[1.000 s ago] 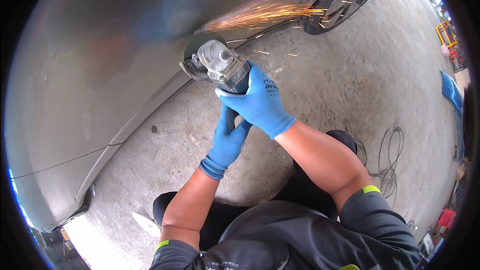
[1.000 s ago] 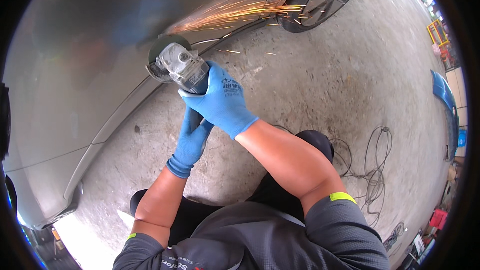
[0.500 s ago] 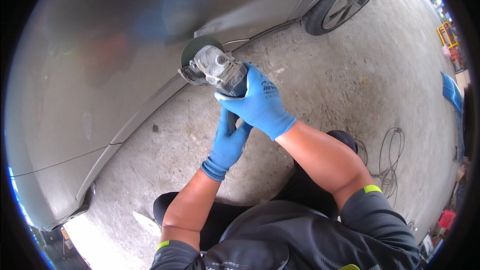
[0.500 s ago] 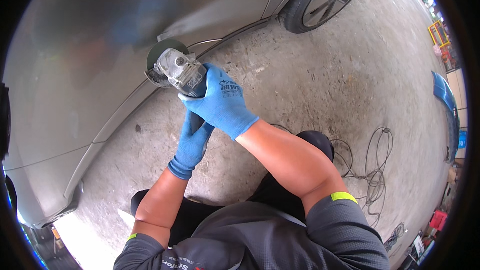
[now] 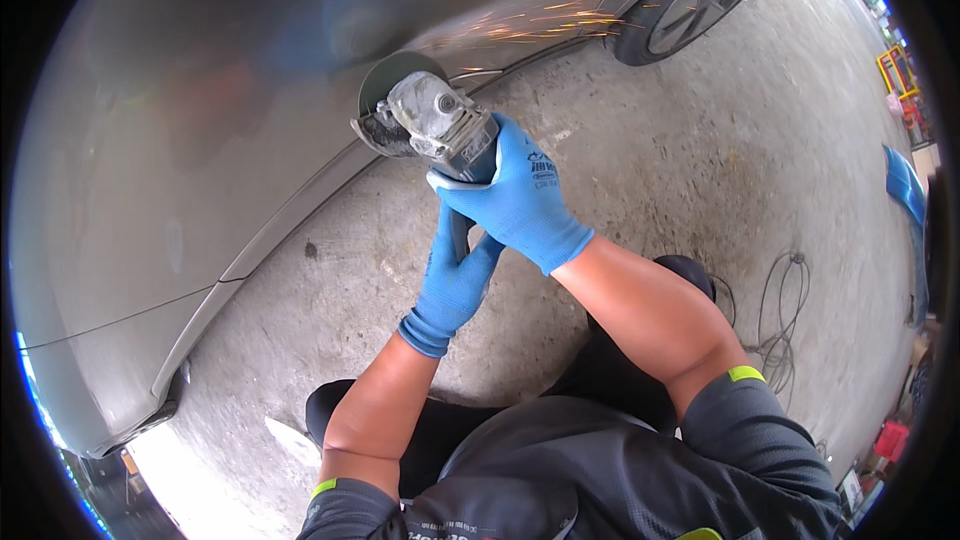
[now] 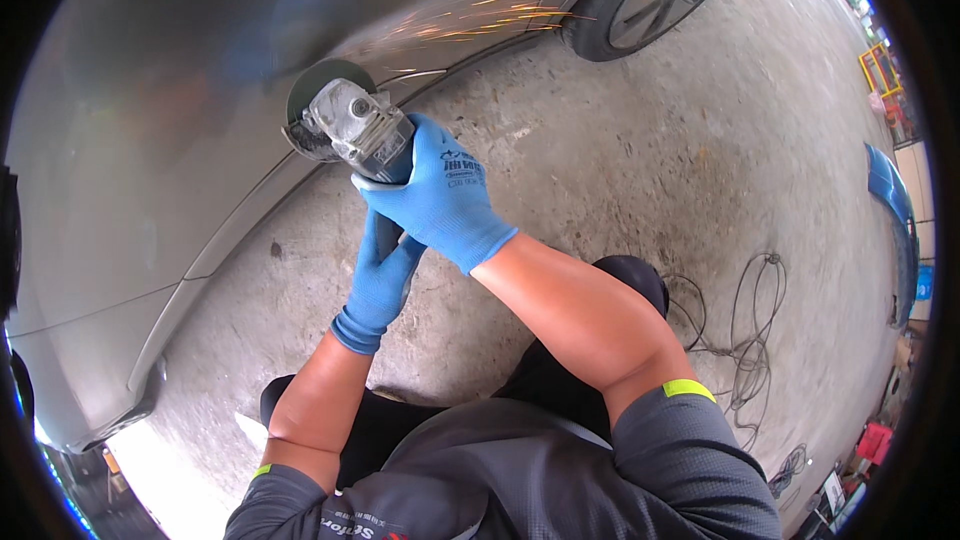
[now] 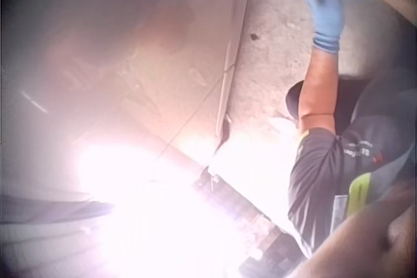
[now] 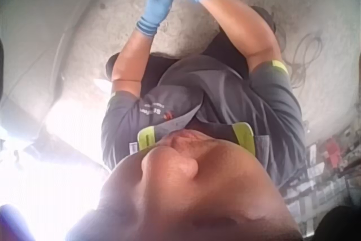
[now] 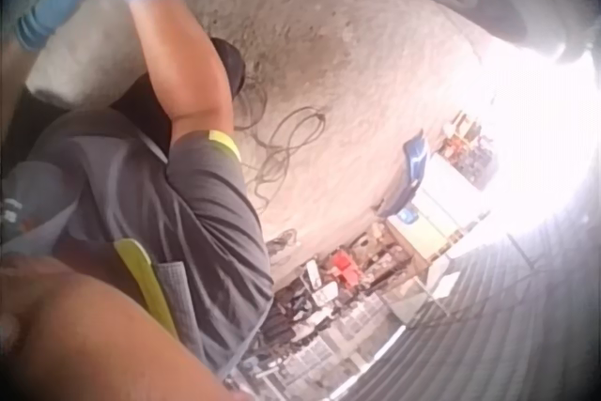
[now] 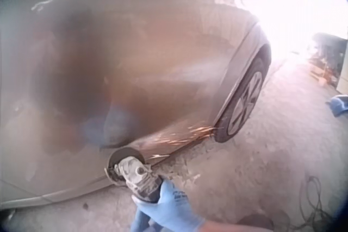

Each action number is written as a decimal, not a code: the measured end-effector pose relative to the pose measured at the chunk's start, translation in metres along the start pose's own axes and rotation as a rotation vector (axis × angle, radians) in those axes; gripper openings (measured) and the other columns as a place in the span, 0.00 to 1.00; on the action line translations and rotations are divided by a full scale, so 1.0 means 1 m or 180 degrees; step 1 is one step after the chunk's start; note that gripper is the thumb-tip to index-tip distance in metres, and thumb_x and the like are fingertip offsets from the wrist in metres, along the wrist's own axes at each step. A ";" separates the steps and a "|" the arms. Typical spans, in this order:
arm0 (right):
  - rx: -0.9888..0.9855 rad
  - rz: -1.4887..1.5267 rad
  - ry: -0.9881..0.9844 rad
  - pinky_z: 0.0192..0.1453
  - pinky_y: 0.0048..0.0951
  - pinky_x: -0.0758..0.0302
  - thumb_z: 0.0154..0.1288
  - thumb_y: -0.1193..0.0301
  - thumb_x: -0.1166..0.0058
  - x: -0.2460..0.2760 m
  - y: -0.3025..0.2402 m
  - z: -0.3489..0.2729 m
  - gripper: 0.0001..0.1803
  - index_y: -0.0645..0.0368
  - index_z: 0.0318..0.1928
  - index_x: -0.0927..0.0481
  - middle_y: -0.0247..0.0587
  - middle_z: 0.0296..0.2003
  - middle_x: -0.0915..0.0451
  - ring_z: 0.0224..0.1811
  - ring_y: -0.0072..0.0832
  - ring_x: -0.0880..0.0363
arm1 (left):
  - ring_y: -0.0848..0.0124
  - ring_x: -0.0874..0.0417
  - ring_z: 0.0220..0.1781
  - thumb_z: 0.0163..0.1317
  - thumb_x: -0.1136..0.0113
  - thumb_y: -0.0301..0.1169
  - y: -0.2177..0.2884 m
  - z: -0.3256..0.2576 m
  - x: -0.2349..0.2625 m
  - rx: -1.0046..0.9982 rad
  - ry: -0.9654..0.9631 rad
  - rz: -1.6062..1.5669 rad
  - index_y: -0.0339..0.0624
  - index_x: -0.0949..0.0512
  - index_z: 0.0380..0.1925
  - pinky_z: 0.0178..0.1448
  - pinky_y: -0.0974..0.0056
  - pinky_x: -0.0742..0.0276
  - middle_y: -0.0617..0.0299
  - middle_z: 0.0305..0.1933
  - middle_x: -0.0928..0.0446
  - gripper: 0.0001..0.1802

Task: The person uses an angle grinder on the lower side panel of a silver car, moving the tool along the surface and generating sparks. The person periodically pauses to wipe the panel with a gloved hand while continuing to grind.

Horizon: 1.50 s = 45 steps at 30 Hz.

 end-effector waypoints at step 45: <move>0.0201 -0.0112 -0.0018 0.56 0.47 0.18 0.56 0.51 0.24 -0.004 0.008 0.001 0.40 0.60 0.62 0.25 0.52 0.50 0.15 0.51 0.48 0.13 | 0.63 0.33 0.79 0.76 0.48 0.20 -0.013 0.005 0.001 0.0238 0.0061 -0.0114 0.39 0.53 0.84 0.77 0.60 0.31 0.52 0.81 0.39 0.41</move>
Point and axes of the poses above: each hand's wrist, its own z-axis towards the middle knuckle, its own x-axis out of the back of the hand, y = z × x, the point moved 7 cm from there along z, towards the middle knuckle
